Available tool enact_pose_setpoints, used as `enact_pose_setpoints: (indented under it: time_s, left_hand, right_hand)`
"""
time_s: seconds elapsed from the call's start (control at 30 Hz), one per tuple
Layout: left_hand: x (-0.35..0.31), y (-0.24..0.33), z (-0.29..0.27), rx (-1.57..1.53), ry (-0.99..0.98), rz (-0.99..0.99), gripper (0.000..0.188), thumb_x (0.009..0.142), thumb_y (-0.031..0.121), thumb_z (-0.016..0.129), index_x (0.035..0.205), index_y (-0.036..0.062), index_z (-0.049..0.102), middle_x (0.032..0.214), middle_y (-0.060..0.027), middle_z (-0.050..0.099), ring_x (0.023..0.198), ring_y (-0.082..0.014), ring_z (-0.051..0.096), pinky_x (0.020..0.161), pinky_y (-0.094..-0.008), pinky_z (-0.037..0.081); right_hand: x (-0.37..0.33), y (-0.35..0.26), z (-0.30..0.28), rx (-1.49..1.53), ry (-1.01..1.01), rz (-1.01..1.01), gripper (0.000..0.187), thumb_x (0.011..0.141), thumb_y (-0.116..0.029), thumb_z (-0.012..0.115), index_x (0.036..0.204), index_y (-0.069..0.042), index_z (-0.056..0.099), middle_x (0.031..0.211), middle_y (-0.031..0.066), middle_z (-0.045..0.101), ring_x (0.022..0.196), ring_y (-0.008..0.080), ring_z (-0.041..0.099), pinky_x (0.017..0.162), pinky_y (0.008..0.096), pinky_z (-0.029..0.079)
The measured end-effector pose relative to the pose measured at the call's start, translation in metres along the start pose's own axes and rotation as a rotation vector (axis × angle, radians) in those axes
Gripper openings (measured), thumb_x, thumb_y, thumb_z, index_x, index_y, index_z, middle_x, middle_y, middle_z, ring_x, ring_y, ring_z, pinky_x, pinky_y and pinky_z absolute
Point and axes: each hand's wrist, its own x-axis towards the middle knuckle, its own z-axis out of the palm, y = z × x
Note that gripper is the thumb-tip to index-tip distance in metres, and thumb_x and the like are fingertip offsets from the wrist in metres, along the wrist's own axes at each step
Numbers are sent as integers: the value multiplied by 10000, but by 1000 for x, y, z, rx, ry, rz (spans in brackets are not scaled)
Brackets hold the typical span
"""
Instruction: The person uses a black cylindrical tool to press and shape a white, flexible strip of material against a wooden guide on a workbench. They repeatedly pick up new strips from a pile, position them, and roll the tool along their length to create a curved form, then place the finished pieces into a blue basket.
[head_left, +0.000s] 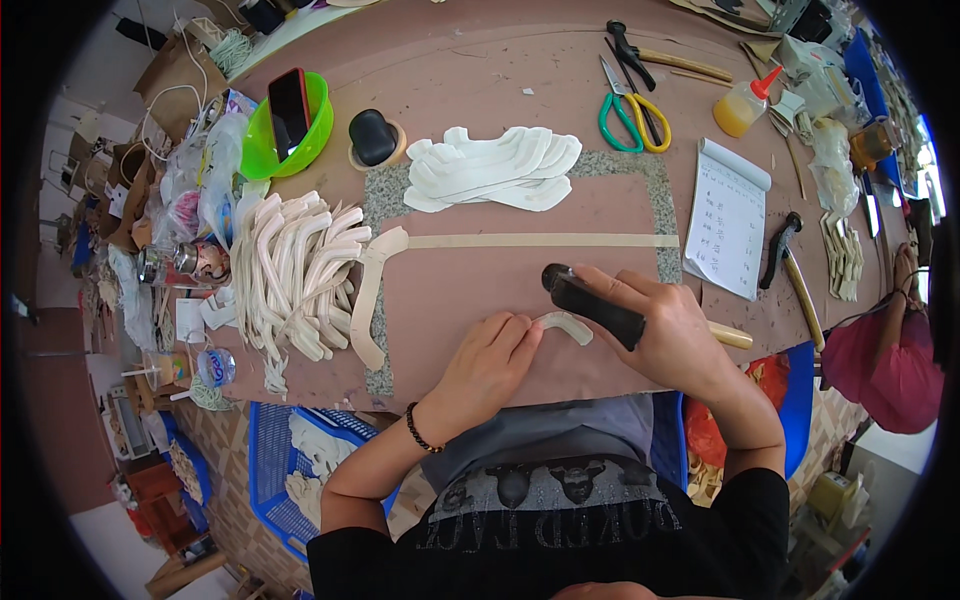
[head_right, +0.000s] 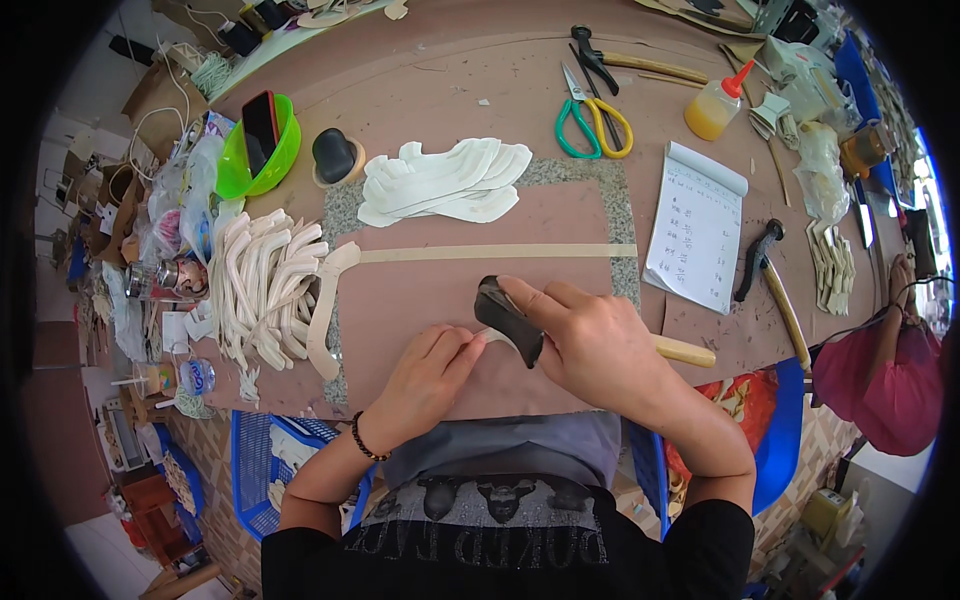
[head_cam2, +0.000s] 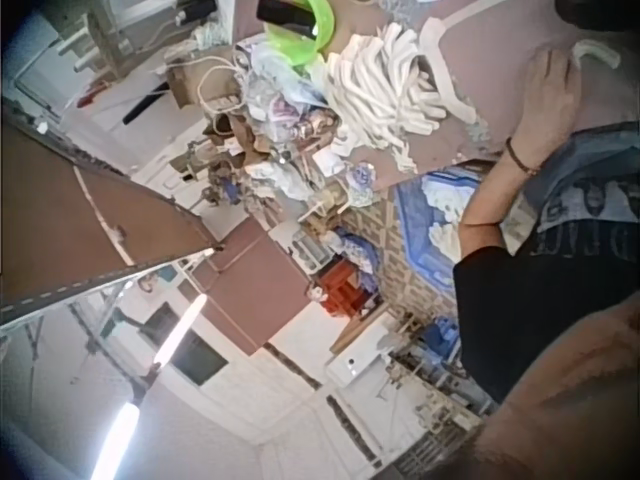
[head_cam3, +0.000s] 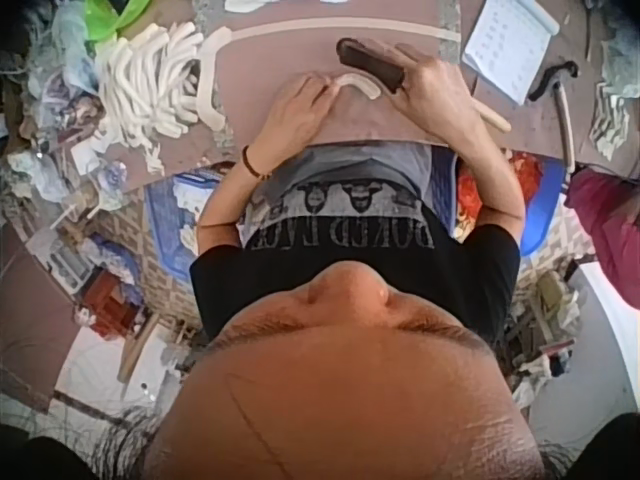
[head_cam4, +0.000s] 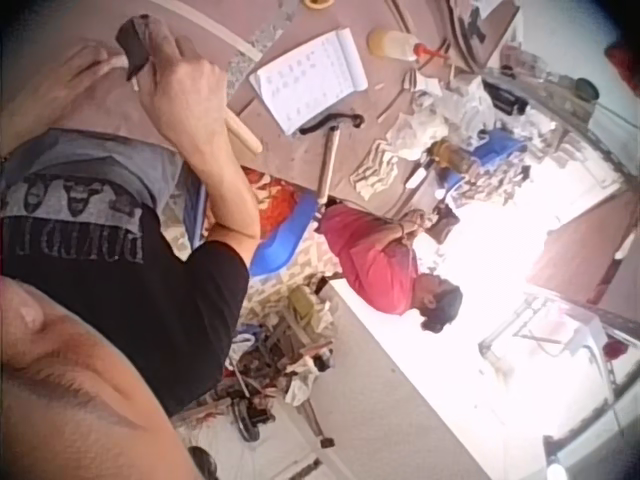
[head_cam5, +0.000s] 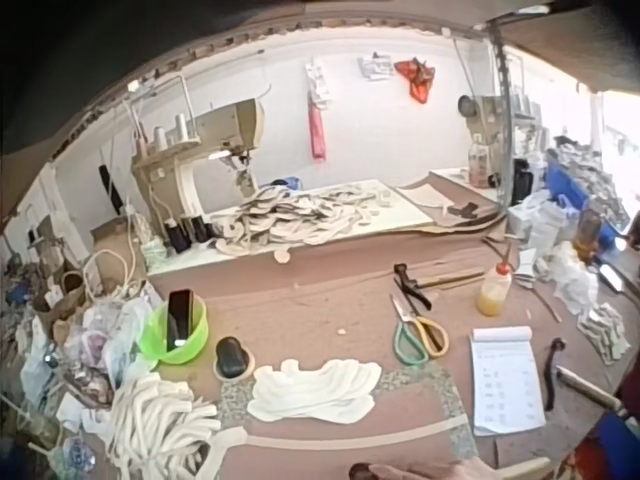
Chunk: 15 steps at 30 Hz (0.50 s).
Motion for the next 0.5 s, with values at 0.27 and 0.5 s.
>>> enact_pose_setpoints:
  time_s: [0.27, 0.5]
  left_hand:
    - [-15, 4, -4, 73, 32, -38, 424, 785, 25, 642, 1196, -82, 660, 1114, -146, 625, 1043, -312, 600, 897, -418, 508]
    - [-31, 5, -6, 160, 34, -69, 425, 817, 87, 618, 1210, -70, 661, 1144, -143, 627, 1063, -294, 604, 862, -398, 471]
  right_hand:
    - [8, -8, 0, -83, -93, -18, 451, 851, -129, 719, 1297, -83, 669, 962, 140, 708, 819, 356, 703, 695, 457, 576]
    - [12, -10, 8, -46, -95, -90, 475, 827, -100, 725, 1299, -80, 679, 938, 139, 699, 818, 354, 701, 694, 456, 575]
